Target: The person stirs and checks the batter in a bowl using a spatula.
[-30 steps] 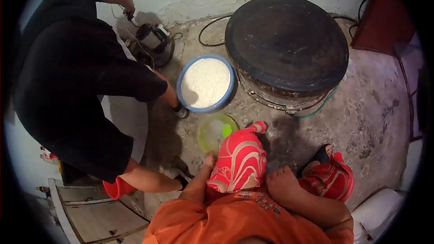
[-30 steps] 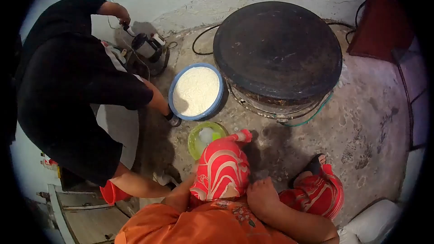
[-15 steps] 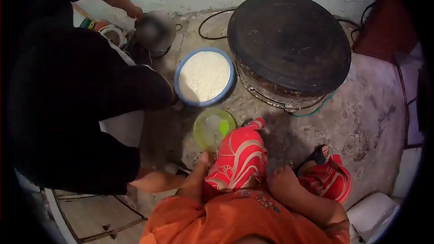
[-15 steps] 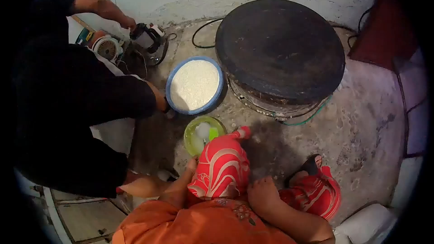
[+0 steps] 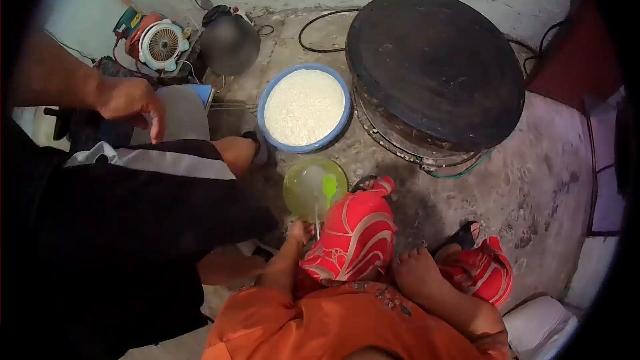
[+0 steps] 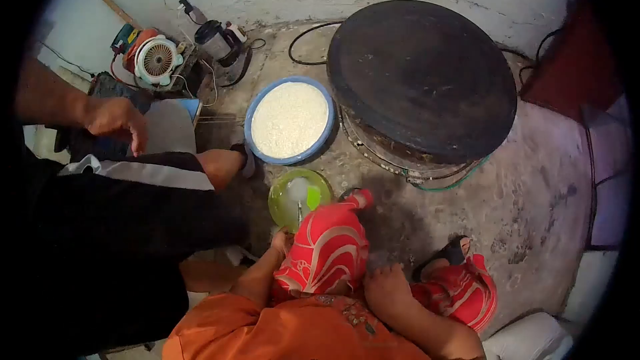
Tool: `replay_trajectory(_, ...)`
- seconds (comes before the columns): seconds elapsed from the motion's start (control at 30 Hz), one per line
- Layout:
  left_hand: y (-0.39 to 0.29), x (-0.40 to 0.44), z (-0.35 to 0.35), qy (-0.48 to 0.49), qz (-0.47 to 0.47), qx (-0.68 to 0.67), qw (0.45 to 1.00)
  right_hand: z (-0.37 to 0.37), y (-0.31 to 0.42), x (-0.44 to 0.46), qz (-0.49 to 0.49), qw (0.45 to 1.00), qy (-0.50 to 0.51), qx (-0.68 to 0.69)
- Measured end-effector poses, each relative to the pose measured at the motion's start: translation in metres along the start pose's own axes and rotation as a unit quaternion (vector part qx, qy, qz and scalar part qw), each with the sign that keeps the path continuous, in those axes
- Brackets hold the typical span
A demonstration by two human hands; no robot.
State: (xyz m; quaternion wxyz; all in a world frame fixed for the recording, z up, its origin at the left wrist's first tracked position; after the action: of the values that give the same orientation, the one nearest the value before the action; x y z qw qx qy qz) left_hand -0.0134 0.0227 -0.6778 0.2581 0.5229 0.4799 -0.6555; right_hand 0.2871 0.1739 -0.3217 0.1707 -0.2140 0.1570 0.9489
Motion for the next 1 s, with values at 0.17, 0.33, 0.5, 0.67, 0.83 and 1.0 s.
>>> replay_trajectory(0.17, 0.003, 0.008, 0.002, -0.002, 0.004, 0.007, 1.0, -0.003, -0.001, 0.002, 0.011, 0.999, -0.033, -0.002)
replay_trajectory(0.33, 0.002, 0.012, -0.002, 0.05, -0.017, 0.004, 0.999, -0.005, -0.004, 0.005, -0.006, 1.0, -0.001, 0.005)
replay_trajectory(0.5, 0.004, 0.01, 0.004, -0.033, 0.007, 0.019, 0.999, -0.002, -0.004, 0.007, -0.009, 1.0, 0.014, 0.017)
replay_trajectory(0.67, 0.002, 0.003, -0.003, 0.009, -0.012, 0.001, 1.0, -0.01, -0.005, 0.006, -0.002, 0.999, 0.003, 0.033)
replay_trajectory(0.83, 0.003, 0.007, -0.003, 0.019, -0.015, 0.006, 1.0, -0.01, -0.005, 0.007, -0.003, 1.0, -0.001, 0.022)
replay_trajectory(1.0, 0.0, -0.002, -0.01, 0.02, -0.031, 0.004, 0.999, -0.007, -0.004, 0.006, -0.001, 1.0, -0.02, 0.016)
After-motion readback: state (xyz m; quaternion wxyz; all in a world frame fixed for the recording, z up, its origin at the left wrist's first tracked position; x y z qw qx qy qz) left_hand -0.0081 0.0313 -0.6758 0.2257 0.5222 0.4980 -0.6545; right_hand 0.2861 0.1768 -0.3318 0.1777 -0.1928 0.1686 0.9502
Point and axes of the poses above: each hand's wrist, its own x-axis towards the middle knuckle, its own z-axis out of the back of the hand, y = z × x, the point moved 7 cm from there along x, towards the middle knuckle, and after that the axes turned 3 degrees about x, right-handed, at the moved point
